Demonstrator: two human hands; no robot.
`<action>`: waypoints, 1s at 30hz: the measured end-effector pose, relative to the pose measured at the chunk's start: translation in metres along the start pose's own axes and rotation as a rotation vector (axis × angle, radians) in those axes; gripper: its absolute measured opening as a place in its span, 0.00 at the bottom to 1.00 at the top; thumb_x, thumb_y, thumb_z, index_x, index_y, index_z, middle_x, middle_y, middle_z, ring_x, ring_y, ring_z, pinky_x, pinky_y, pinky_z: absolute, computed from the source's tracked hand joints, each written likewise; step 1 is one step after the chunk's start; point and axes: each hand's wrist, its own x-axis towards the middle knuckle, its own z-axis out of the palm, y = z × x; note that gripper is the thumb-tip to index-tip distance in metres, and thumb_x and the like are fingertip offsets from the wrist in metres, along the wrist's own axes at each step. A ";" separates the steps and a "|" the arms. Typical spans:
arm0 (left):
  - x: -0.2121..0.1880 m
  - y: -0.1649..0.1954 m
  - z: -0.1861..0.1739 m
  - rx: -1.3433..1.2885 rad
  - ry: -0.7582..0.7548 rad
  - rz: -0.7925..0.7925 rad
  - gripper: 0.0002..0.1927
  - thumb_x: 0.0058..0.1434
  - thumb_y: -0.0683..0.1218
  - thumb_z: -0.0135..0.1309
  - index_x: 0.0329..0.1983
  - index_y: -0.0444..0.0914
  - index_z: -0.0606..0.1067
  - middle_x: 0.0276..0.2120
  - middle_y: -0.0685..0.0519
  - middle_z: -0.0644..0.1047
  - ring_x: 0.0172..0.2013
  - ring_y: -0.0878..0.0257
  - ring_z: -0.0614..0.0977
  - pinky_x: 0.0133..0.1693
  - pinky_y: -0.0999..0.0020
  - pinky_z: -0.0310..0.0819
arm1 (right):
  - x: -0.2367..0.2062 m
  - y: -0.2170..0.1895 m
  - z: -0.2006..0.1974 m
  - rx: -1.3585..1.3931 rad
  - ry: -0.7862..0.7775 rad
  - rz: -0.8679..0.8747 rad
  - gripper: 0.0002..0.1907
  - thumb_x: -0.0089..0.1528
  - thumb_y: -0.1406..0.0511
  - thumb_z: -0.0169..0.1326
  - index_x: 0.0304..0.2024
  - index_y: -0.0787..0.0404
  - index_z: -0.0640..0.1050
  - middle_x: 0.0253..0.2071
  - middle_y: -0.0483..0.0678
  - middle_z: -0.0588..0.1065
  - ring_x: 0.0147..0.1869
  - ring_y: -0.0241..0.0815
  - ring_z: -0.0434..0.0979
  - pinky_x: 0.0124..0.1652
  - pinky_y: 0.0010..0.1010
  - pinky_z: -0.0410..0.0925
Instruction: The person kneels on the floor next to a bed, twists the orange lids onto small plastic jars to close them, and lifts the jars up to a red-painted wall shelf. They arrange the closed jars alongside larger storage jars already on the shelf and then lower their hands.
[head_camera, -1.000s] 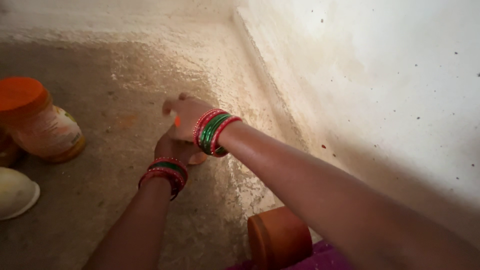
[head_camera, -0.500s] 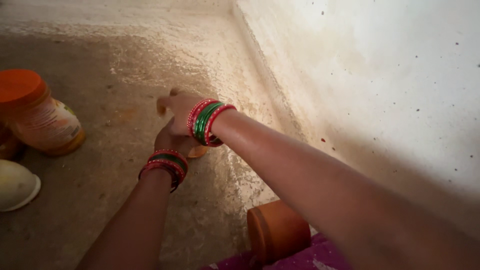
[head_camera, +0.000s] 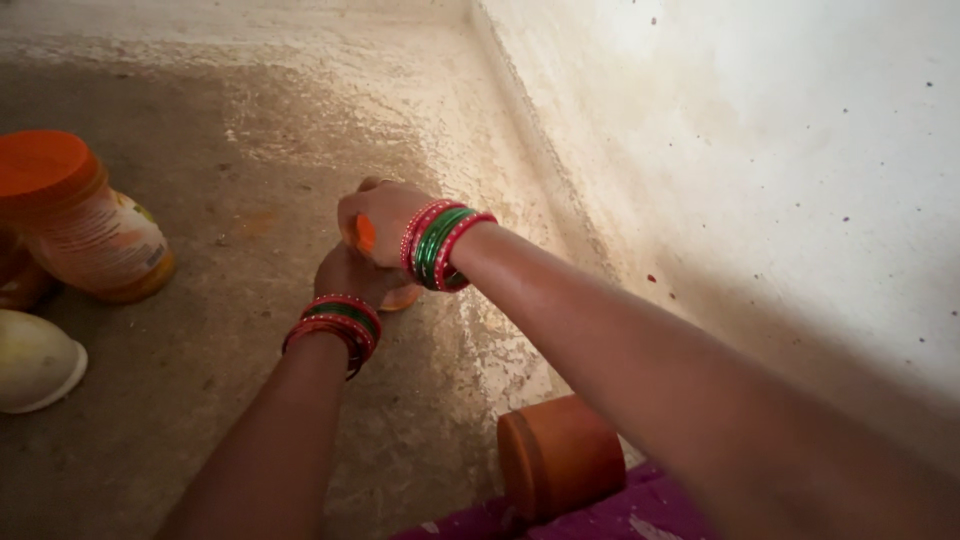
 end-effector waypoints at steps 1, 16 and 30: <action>0.001 -0.001 0.001 -0.046 0.007 0.061 0.46 0.44 0.47 0.72 0.68 0.42 0.68 0.57 0.55 0.79 0.56 0.64 0.79 0.55 0.67 0.71 | -0.001 -0.003 0.001 0.040 0.031 0.039 0.23 0.52 0.61 0.59 0.52 0.52 0.79 0.58 0.57 0.74 0.59 0.58 0.77 0.55 0.43 0.71; -0.017 0.035 -0.009 -0.167 -0.064 -0.050 0.40 0.45 0.41 0.73 0.63 0.39 0.71 0.53 0.53 0.82 0.53 0.63 0.82 0.55 0.67 0.75 | 0.007 0.012 -0.022 0.081 0.111 -0.014 0.24 0.45 0.63 0.62 0.46 0.57 0.79 0.46 0.57 0.79 0.49 0.55 0.80 0.46 0.41 0.74; -0.029 0.043 -0.008 -0.153 0.004 0.026 0.37 0.44 0.39 0.73 0.60 0.39 0.73 0.52 0.55 0.81 0.52 0.65 0.81 0.53 0.67 0.74 | -0.002 0.050 0.004 1.059 0.241 0.551 0.31 0.53 0.59 0.58 0.61 0.53 0.76 0.46 0.50 0.78 0.38 0.40 0.77 0.33 0.33 0.72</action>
